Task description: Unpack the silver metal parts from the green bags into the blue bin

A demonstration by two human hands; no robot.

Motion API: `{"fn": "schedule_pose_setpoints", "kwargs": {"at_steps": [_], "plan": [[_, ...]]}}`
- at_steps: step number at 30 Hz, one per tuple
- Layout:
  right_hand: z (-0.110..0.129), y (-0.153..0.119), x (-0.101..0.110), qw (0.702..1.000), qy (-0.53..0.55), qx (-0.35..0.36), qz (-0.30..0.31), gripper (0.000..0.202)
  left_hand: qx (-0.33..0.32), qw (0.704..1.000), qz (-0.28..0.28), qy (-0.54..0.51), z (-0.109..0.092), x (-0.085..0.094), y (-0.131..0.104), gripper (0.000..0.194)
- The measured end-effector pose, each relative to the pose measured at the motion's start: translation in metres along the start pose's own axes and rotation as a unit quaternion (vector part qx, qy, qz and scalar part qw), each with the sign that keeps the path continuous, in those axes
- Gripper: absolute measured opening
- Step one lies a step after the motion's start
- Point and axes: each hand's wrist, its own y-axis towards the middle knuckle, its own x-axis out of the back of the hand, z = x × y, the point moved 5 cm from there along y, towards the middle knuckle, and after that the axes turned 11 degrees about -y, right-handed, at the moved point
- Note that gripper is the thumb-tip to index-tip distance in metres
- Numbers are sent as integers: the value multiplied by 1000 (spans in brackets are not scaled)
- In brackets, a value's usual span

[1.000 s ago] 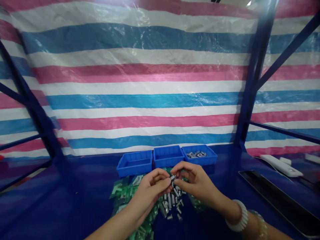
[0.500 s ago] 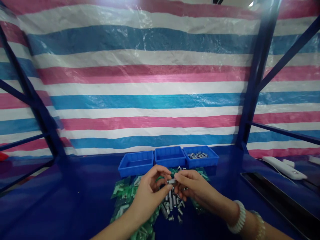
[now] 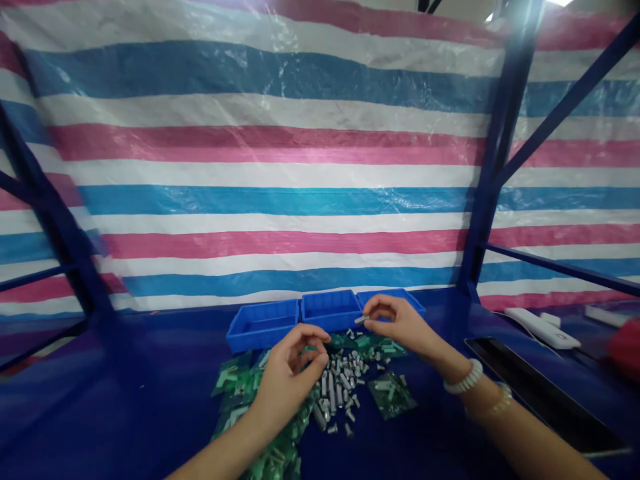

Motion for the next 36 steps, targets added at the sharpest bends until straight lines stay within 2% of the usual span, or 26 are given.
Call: {"fn": "schedule_pose_setpoints", "kwargs": {"at_steps": [2,6,9,12,15,18,20,23,26,29,33,36], "plan": [[-9,8,26,990,-116,23,-78,17,5,1000,-10,-2,-1,0,0,13],[-36,16,59,967,-189,3,-169,20,13,1000,-18,-4,-1,1,1,13],[-52,15,72,942,-249,-15,-226,24,22,1000,-20,-5,0,2,1,14],[-55,13,73,922,-305,-12,-238,25,26,999,-17,-7,0,2,1,15],[-44,12,60,920,-337,16,-201,16,30,999,-20,-2,1,4,2,16],[-25,8,34,924,-351,65,-138,9,26,999,-22,-3,5,7,3,15],[-12,3,15,923,-360,101,-86,9,24,999,-23,-2,7,9,4,14],[2,-6,-5,901,-408,144,5,15,26,999,-23,3,9,10,3,13],[4,-11,-8,882,-438,156,75,31,33,999,-22,4,8,9,2,14],[2,-11,-3,871,-456,148,104,41,40,999,-13,7,7,7,1,15],[1,-10,-4,859,-478,148,110,18,47,999,-19,8,8,8,1,16],[3,-8,-6,859,-478,160,89,7,51,998,-24,6,8,9,1,16]]}}
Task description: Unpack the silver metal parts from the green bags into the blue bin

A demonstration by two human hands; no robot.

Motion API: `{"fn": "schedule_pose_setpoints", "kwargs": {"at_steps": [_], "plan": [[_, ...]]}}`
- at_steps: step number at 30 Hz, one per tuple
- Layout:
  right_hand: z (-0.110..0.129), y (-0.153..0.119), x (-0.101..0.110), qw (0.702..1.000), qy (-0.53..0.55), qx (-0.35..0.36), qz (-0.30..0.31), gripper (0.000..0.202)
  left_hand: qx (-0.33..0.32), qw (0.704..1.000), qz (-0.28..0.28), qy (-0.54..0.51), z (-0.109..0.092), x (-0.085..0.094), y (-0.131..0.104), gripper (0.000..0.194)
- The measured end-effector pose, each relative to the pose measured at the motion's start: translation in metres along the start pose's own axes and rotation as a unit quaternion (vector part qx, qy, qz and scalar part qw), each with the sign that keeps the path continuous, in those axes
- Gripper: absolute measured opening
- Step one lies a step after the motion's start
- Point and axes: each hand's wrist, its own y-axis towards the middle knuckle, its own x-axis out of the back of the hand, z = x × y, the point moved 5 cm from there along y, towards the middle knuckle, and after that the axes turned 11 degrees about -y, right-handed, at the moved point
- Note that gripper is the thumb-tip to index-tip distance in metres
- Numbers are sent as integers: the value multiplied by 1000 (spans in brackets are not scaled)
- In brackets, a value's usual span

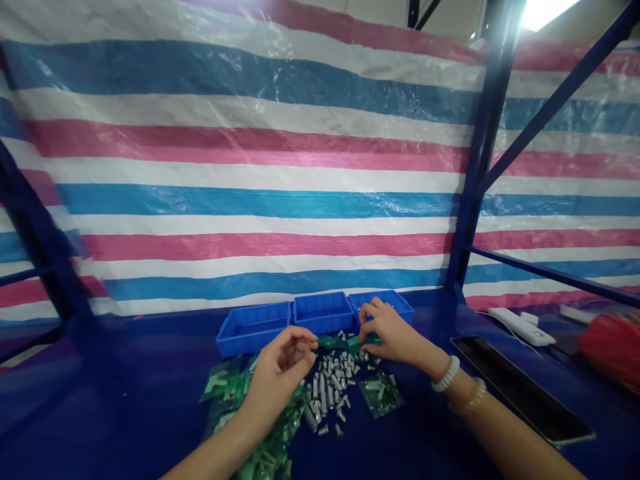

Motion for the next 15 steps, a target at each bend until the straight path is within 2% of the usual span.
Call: {"fn": "schedule_pose_setpoints", "kwargs": {"at_steps": [2,4,9,12,15], "plan": [[0,1,4,999,6,1,-43,6,-2,1000,1,-1,-1,0,0,16],[-2,2,11,994,21,-5,-111,8,-3,1000,0,-1,-2,-1,1,16],[-8,-4,32,954,81,-53,-285,8,6,1000,-12,-13,-1,1,1,17],[-7,-7,39,934,89,-72,-338,8,8,999,-23,-30,1,3,1,17],[-4,-9,38,929,83,-71,-353,8,0,997,-49,-53,4,7,2,15]]}}
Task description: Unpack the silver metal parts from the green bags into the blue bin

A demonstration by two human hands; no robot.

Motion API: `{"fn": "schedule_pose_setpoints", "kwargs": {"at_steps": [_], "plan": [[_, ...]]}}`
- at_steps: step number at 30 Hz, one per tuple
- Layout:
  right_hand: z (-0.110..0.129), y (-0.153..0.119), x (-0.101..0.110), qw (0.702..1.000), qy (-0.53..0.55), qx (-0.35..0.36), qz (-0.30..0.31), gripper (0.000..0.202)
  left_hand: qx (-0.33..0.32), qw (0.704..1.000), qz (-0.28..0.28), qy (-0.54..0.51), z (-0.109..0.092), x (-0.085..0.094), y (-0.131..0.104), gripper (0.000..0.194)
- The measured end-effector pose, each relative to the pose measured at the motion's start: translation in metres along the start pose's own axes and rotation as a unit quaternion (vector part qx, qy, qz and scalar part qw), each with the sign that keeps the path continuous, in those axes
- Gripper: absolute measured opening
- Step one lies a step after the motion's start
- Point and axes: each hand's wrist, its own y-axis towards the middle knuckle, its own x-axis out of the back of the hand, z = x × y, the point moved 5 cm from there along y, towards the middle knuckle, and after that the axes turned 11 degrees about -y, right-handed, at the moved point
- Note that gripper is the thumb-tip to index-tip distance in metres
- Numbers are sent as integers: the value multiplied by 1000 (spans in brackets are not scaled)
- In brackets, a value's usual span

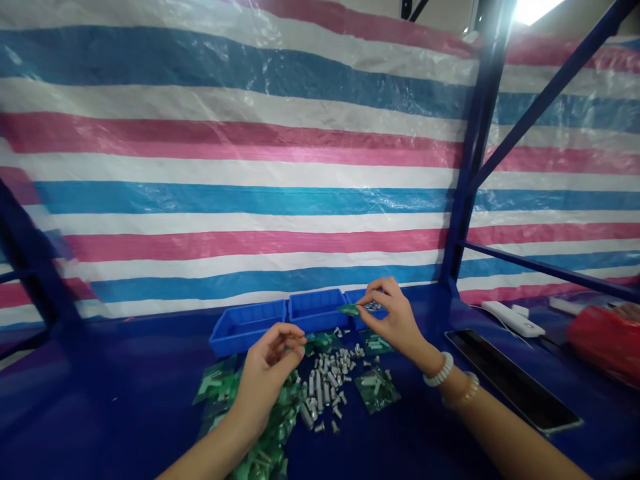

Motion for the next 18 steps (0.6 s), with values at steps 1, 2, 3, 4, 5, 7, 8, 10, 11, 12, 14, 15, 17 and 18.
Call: {"fn": "schedule_pose_setpoints", "kwargs": {"at_steps": [1,2,3,4,5,7,8,10,11,12,14,15,17,18], "plan": [[1,-2,-2,1000,0,5,2,8,-4,1000,-9,-6,0,1,0,14],[2,-4,-5,1000,1,12,7,8,-7,1000,-15,-11,0,2,1,14],[3,-6,-8,1000,3,19,16,8,-10,1000,-20,-15,0,2,1,13],[3,-9,-13,999,7,26,29,8,-12,1000,-23,-18,-1,2,1,13],[4,-12,-18,998,11,35,45,9,-12,999,-24,-20,-1,2,0,13],[6,-17,-28,995,11,50,86,9,-13,999,-25,-23,-3,2,0,13],[7,-20,-33,992,7,58,112,9,-14,999,-27,-22,-4,2,-1,13],[10,-23,-40,983,-2,71,168,9,-17,999,-32,-21,-5,2,-1,13],[12,-24,-42,979,-3,71,193,10,-19,999,-34,-20,-5,2,-1,12],[15,-25,-42,974,1,68,214,10,-19,999,-36,-19,-5,2,-1,12],[23,-26,-41,965,29,65,252,8,-16,999,-35,-18,-5,2,-1,12],[29,-27,-40,958,48,70,273,8,-16,999,-32,-18,-5,1,-1,12],[42,-32,-41,939,80,94,322,12,-14,999,-28,-17,-5,1,-1,12],[47,-34,-41,929,88,105,344,14,-14,999,-26,-17,-4,1,-1,12]]}}
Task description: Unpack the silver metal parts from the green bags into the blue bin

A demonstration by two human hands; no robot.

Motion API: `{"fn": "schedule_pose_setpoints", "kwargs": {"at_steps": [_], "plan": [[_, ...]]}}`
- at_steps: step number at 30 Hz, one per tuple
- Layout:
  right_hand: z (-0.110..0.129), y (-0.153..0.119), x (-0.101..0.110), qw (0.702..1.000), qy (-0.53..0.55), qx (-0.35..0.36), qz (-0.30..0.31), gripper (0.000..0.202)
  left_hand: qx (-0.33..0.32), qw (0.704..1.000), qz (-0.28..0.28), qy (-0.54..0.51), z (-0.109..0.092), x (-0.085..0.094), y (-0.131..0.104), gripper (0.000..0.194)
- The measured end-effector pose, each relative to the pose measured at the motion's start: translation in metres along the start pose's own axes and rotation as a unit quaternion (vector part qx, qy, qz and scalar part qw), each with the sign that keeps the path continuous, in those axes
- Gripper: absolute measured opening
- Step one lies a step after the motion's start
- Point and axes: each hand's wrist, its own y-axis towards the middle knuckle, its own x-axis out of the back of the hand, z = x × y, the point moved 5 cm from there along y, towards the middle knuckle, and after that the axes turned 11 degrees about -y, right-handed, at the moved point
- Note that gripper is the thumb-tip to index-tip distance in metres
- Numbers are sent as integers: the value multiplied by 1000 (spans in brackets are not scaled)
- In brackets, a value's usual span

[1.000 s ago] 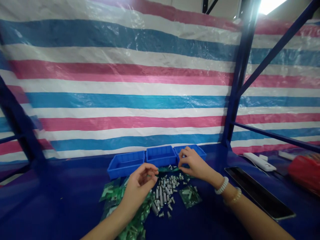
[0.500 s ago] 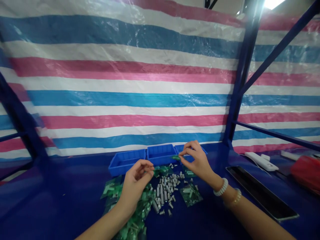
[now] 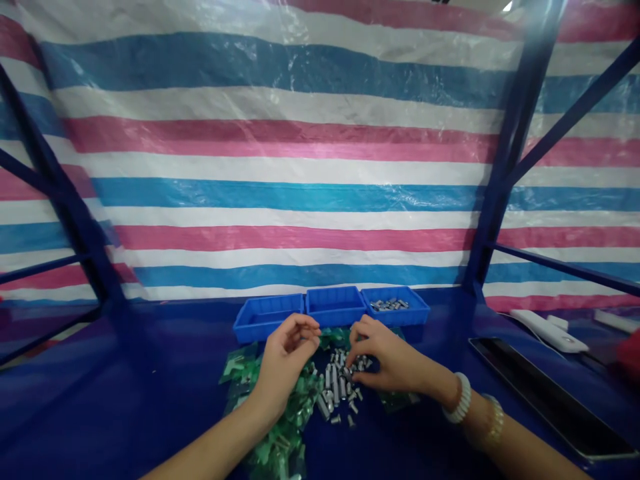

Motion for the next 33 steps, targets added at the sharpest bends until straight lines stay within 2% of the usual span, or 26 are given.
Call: {"fn": "schedule_pose_setpoints", "kwargs": {"at_steps": [4,10,18,26,33], "plan": [[8,-1,-7,999,-3,16,46,14,1,1000,0,10,0,0,-1,12],[5,-2,1,998,-34,13,44,6,13,1000,6,21,1,-1,-2,12],[9,-2,-2,995,-76,11,64,21,18,1000,12,22,2,-2,-2,11],[5,-1,-8,993,-103,7,53,29,27,999,18,28,3,-3,-2,12],[3,0,-11,995,-92,4,44,19,24,999,25,41,0,-6,-3,12]]}}
